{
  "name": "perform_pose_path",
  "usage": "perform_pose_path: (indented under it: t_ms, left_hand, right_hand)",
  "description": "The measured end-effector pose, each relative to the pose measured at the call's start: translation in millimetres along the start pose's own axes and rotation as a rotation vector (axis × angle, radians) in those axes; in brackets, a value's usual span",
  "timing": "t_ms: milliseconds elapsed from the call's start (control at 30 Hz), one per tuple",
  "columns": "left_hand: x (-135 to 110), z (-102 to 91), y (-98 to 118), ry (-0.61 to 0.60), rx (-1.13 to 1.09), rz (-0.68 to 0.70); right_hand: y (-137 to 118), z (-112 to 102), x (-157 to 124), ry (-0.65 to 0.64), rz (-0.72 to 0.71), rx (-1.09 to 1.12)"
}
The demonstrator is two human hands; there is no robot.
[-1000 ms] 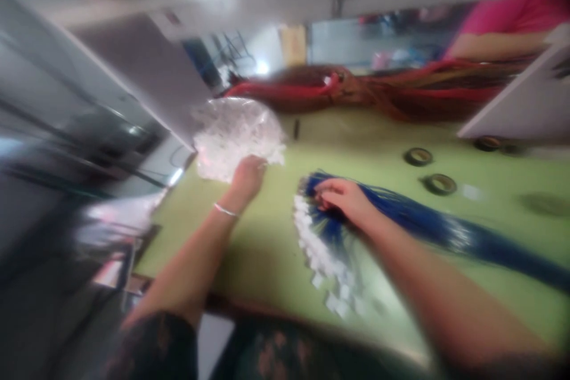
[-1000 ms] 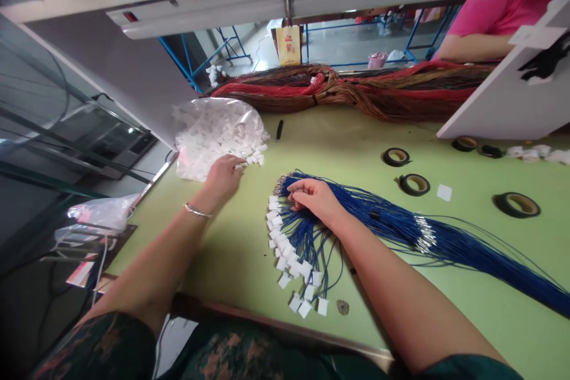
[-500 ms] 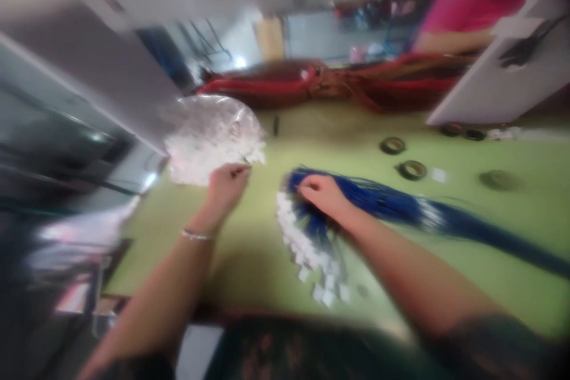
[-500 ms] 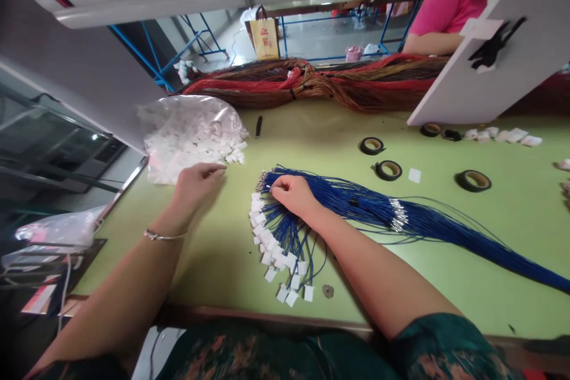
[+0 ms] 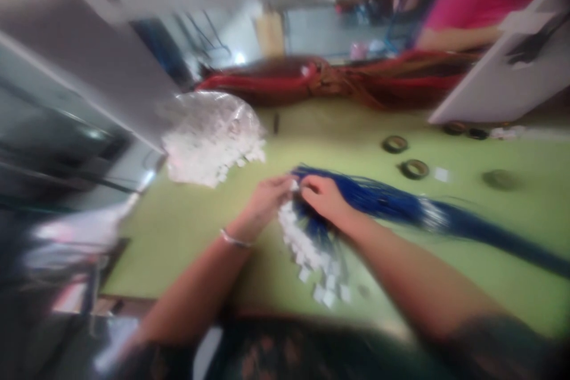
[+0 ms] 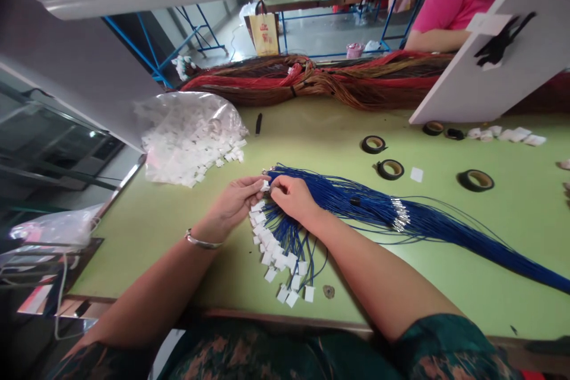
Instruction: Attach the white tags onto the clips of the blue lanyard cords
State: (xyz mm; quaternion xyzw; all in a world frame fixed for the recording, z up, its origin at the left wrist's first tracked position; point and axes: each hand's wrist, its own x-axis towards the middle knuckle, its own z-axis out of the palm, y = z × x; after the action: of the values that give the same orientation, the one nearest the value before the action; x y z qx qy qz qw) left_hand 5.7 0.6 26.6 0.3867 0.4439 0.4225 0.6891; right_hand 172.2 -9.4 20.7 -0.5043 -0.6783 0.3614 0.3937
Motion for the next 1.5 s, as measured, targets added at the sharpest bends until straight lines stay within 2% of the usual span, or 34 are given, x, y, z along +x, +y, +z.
perform_pose_path:
  t_ms: [200,400,667,900,1000,1133,1367,1433,1500]
  left_hand:
    - [1.2,-2.3,-3.4,0.001,0.051,0.035]
    - [-0.4,-3.4,-4.3,0.023,-0.030,0.006]
    - [-4.5,-0.1,-2.6,0.030,0.010,0.060]
    - [-10.5,2.5,-7.9,0.141,0.332,0.179]
    - [-10.9,3.0,-9.6,0.192,0.385,0.226]
    - [-10.3,0.1,-11.3,0.246,0.398,0.261]
    - [-13.8,3.2,-9.7,0.165,0.473,0.272]
    - [-14.7,0.3,-5.6,0.130,0.549,0.302]
    - [-15.5,-5.8,-1.0,0.077,0.671,0.326]
  right_hand:
    - [-2.0,-0.9,-0.5,0.010,0.008,-0.005]
    - [-3.8,-1.4,-1.2,-0.002,0.016,0.005]
    - [-4.2,-0.1,-2.8,-0.030,0.022,-0.038]
    - [-6.8,-0.6,-3.5,-0.050,0.019,-0.175]
    - [-10.5,-3.5,-2.9,-0.043,0.102,-0.103]
    - [-13.8,-7.8,-1.7,-0.115,0.200,-0.018]
    - [-12.6,-8.1,-2.1,-0.180,0.143,-0.055]
    - [-10.9,-9.0,-0.3,-0.196,0.149,-0.039]
    - [-7.2,-9.6,2.7,-0.146,0.144,-0.058]
